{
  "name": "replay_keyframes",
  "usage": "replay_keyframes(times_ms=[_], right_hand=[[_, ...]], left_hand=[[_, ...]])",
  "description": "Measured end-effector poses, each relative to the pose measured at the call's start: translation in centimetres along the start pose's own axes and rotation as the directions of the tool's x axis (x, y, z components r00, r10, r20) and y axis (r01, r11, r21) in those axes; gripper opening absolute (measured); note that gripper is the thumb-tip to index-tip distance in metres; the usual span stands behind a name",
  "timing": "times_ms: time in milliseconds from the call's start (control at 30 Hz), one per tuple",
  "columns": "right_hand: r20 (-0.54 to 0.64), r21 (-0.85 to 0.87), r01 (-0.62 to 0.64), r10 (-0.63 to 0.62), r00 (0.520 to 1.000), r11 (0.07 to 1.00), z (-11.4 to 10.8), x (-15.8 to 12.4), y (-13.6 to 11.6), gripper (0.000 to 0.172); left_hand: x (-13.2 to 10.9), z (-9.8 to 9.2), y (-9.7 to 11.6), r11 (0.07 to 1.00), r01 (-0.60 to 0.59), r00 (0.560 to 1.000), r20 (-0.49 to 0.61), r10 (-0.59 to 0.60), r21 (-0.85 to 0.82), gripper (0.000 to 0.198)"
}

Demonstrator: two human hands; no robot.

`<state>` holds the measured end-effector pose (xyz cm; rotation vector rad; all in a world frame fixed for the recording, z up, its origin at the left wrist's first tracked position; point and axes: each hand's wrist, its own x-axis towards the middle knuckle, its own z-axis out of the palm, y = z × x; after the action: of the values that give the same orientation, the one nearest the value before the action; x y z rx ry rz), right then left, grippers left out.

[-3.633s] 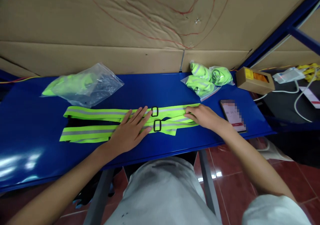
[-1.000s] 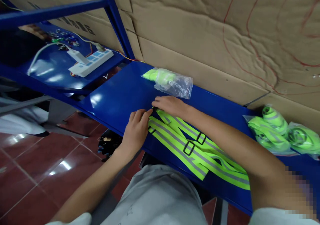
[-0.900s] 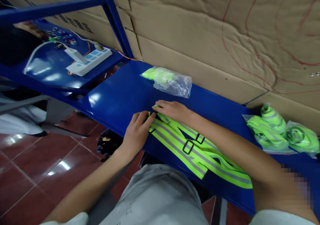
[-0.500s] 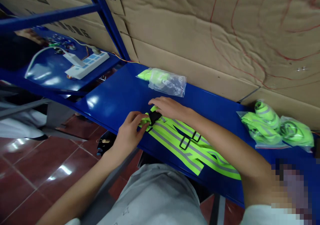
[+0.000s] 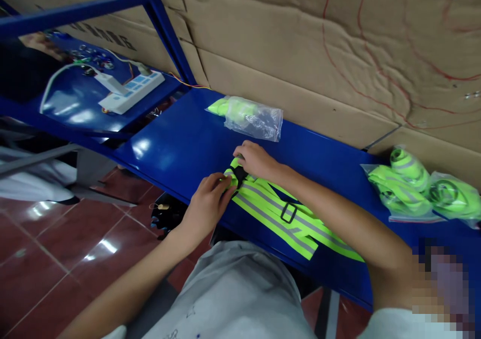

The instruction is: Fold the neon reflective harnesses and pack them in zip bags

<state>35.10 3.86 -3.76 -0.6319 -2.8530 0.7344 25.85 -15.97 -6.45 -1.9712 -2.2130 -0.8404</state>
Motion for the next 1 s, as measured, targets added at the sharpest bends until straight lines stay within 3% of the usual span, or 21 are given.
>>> replay_keyframes(times_ms=[100, 200, 367, 500, 700, 800, 900, 1000], right_hand=[[0.083, -0.037, -0.002, 0.005, 0.997, 0.999, -0.8, 0.0, 0.0, 0.029], [0.204, -0.093, 0.072, -0.052, 0.978, 0.993, -1.7, 0.7, 0.4, 0.038], [0.404, -0.100, 0.272, -0.211, 0.890, 0.957, -3.1, 2.2, 1.0, 0.038], [0.481, -0.084, 0.306, -0.230, 0.846, 0.948, -3.9, 1.9, 0.9, 0.028], [0.427, -0.033, 0.288, -0.247, 0.870, 0.957, -3.9, -0.3, 1.9, 0.023], [0.339, 0.039, 0.314, -0.308, 0.889, 0.949, -4.2, -1.3, 2.1, 0.019], [0.199, 0.069, 0.331, -0.338, 0.920, 0.941, -4.5, -2.5, 1.7, 0.017], [0.109, -0.005, 0.346, -0.344, 0.933, 0.938, -4.2, -3.7, 1.4, 0.017]], left_hand=[[-0.3, -0.9, -0.3, 0.994, -0.004, 0.996, 0.083, 0.013, -0.105, 0.030], [-0.5, -1.7, -0.6, 0.987, 0.025, 0.988, 0.156, -0.001, -0.156, 0.033], [0.3, -1.9, 0.4, 0.988, 0.148, 0.971, 0.198, -0.136, -0.047, 0.027], [1.5, -1.6, 1.8, 0.972, 0.235, 0.937, 0.260, -0.232, 0.022, 0.015], [2.5, -1.6, 1.9, 0.918, 0.378, 0.901, 0.277, -0.335, -0.119, 0.038], [2.4, -1.2, 1.7, 0.911, 0.371, 0.915, 0.239, -0.325, -0.182, 0.038], [2.1, -0.1, 1.4, 0.956, 0.240, 0.971, 0.055, -0.234, -0.169, 0.034], [2.1, 1.5, 0.7, 0.999, 0.026, 0.995, -0.099, -0.030, -0.044, 0.035]])
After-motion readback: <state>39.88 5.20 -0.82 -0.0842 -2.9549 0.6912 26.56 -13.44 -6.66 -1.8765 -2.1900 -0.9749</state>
